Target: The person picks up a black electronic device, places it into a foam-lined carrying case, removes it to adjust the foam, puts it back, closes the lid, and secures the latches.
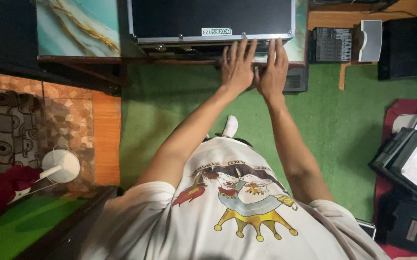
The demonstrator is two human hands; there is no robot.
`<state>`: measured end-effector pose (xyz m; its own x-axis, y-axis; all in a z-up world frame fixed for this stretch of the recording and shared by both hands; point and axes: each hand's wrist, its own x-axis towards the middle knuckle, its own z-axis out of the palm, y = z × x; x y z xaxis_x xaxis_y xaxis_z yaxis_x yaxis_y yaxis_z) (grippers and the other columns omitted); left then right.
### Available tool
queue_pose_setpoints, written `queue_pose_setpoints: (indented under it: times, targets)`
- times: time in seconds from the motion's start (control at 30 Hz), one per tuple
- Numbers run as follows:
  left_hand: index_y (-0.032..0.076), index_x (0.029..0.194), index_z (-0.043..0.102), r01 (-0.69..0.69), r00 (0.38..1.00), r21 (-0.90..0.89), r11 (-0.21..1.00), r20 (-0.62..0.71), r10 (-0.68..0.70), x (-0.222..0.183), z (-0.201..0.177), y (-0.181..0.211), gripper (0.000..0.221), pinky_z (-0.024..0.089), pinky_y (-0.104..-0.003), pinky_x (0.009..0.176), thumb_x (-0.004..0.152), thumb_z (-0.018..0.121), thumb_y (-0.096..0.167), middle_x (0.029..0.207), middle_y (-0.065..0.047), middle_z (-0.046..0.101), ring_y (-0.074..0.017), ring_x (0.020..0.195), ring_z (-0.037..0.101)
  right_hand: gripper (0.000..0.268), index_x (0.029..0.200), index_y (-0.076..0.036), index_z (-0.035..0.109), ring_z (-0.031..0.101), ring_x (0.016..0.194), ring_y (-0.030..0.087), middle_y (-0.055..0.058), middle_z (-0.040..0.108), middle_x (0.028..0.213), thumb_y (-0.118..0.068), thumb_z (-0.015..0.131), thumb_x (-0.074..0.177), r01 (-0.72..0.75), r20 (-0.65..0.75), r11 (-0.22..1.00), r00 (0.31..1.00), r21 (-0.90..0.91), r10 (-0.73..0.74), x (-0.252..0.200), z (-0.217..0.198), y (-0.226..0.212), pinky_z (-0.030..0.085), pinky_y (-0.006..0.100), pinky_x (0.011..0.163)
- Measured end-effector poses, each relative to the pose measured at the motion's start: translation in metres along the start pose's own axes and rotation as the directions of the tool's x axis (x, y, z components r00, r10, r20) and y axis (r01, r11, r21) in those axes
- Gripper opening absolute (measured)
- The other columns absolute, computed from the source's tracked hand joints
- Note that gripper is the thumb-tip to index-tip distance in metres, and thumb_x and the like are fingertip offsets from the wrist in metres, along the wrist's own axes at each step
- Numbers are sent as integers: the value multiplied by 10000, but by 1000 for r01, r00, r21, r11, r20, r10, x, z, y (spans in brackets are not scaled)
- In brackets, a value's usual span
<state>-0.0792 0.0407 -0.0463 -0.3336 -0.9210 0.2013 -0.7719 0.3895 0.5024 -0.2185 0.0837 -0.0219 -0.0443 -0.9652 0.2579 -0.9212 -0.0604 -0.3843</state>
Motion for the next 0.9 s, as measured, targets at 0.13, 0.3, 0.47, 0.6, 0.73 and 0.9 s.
queue_pose_setpoints:
  times: [0.13,0.3,0.47,0.6,0.73,0.9]
  targets:
    - [241,1614,182,104,965,-114,988,252,-72,15,-1,22,901,416,-598,1046,860,674,235,1470,-164,470,-404,1280,509,820,1653,-46,313,401,1467,406,209,387,1626,-26,721,942,-24,23,1000,999,11,24,2,-2,3,345,484,1231]
    - [267,1637,167,194,907,-86,977,395,-146,20,-1,32,885,491,-547,957,880,617,184,1349,-133,585,-376,1152,596,721,1586,-135,442,542,1205,397,200,571,1345,-36,701,922,-189,108,981,977,35,185,5,-10,6,431,469,1053]
    - [291,1608,252,131,954,-99,986,284,-98,1,13,27,826,499,-543,963,878,634,224,1338,-116,638,-380,1126,618,619,1472,-128,519,615,1090,336,128,676,1141,-68,721,891,-83,22,994,996,-70,85,-2,-15,0,406,518,1033]
    - [294,1590,297,110,952,-66,992,293,-87,-9,30,23,730,482,-566,1010,946,640,300,1365,-95,643,-349,1201,617,567,1458,-159,531,651,1074,290,81,703,1117,-77,697,922,-81,-13,996,997,-40,81,-14,-14,-3,403,506,1009]
    - [265,1563,289,85,958,-41,996,276,-71,-15,42,15,866,455,-614,981,801,701,275,1401,-100,622,-379,1191,606,607,1458,-252,540,673,986,285,60,729,1140,-125,713,889,-131,42,988,990,-87,135,-22,-7,1,418,481,948]
    - [270,1574,285,105,881,67,992,456,-124,-24,49,8,926,437,-647,970,766,738,275,1305,-149,643,-422,1186,602,811,1571,-281,478,674,881,331,108,706,997,-183,746,812,-145,175,959,966,-243,190,-28,7,7,434,528,862]
